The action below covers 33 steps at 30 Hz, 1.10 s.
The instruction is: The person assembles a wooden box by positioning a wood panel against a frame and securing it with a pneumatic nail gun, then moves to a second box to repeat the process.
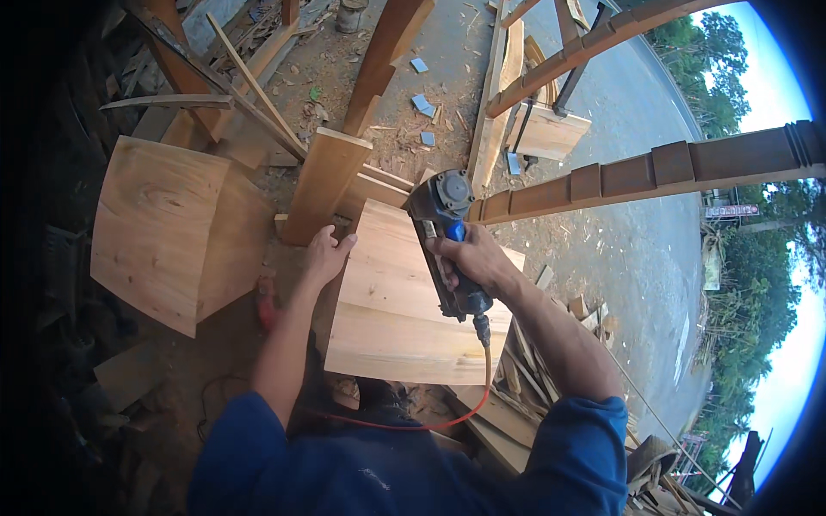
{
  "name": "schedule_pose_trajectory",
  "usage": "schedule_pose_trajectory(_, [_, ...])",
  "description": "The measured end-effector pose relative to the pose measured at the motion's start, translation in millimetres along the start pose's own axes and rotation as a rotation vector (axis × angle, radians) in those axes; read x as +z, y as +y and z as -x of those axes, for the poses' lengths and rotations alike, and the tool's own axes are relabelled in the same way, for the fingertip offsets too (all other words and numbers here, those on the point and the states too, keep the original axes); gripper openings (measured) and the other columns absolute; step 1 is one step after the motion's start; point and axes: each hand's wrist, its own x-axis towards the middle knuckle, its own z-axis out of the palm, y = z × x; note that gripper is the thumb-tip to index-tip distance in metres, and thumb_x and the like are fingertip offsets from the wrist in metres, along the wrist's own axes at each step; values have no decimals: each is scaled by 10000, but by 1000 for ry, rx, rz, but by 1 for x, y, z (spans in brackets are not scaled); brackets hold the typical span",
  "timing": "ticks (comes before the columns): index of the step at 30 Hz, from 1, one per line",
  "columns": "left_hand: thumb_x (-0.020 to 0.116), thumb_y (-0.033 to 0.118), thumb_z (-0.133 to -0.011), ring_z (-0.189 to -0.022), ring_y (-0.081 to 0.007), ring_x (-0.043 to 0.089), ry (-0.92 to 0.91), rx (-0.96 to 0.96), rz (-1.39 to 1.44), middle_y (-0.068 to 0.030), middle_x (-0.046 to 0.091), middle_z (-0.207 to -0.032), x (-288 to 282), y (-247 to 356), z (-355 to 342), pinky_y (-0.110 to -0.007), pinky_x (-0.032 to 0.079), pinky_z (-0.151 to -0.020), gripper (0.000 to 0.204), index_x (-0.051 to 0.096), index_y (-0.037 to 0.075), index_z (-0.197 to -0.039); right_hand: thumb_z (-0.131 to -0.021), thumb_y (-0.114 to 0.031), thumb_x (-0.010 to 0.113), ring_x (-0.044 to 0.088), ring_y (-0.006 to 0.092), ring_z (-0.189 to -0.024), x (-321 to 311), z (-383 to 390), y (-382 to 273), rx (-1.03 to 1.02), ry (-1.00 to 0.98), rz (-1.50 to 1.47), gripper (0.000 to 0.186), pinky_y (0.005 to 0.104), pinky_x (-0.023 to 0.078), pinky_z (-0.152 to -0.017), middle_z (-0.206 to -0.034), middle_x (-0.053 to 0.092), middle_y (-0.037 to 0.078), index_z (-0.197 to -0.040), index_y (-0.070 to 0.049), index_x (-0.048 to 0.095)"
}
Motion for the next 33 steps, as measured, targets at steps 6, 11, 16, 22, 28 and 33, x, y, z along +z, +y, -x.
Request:
schedule_pose_trajectory(6, [723, 545, -871, -1191, -400, 590, -109, -39, 21, -278, 621, -1226, 96, -3, -61, -460, 464, -1020, 775, 541, -87, -1281, -801, -151, 667, 644, 183, -592, -18, -2, 73, 236, 98, 146, 182, 332, 520, -606, -631, 640, 100, -791, 30, 653])
schedule_pose_trajectory(11, [734, 480, -885, -1128, -419, 591, -161, 30, 186, -261, 597, -1182, 103, -3, -61, -477, 468, -969, 675, 531, -74, -1213, -812, -158, 722, 711, 291, -738, -8, -39, 89, 78, 202, 336, 205, 375, 553, -666, -828, 721, 155, -896, 24, 679])
schedule_pose_trajectory(16, [735, 410, -903, -1100, -433, 568, -262, -44, 179, -244, 574, -1135, 83, -1, -66, -496, 455, -944, 589, 504, -57, -1179, -792, -143, 770, 736, 324, -819, 4, -91, 75, 49, 183, 424, 301, 391, 576, -728, -876, 728, 166, -1038, 10, 686])
schedule_pose_trajectory(22, [793, 386, -872, -922, -382, 572, -223, 82, 134, -210, 528, -1035, 84, -3, -78, -478, 460, -819, 581, 489, -33, -1133, -784, -228, 801, 732, 369, -866, 10, -131, 76, 49, 20, 268, 591, 413, 577, -757, -972, 710, 230, -1247, 75, 593])
schedule_pose_trajectory(28, [810, 436, -848, -917, -358, 570, -207, 45, 156, -195, 514, -1039, 88, -7, -77, -452, 452, -789, 622, 482, -19, -1114, -742, -250, 793, 720, 405, -885, 7, -146, 77, 16, 29, 237, 646, 443, 567, -782, -974, 705, 242, -1262, 75, 593])
schedule_pose_trajectory(33, [803, 476, -843, -941, -370, 562, -132, 138, 123, -210, 502, -1100, 97, -13, -74, -461, 448, -792, 638, 483, -24, -1076, -723, -246, 791, 709, 426, -889, 9, -150, 75, 26, 14, 276, 631, 446, 562, -783, -970, 701, 250, -1239, 66, 604])
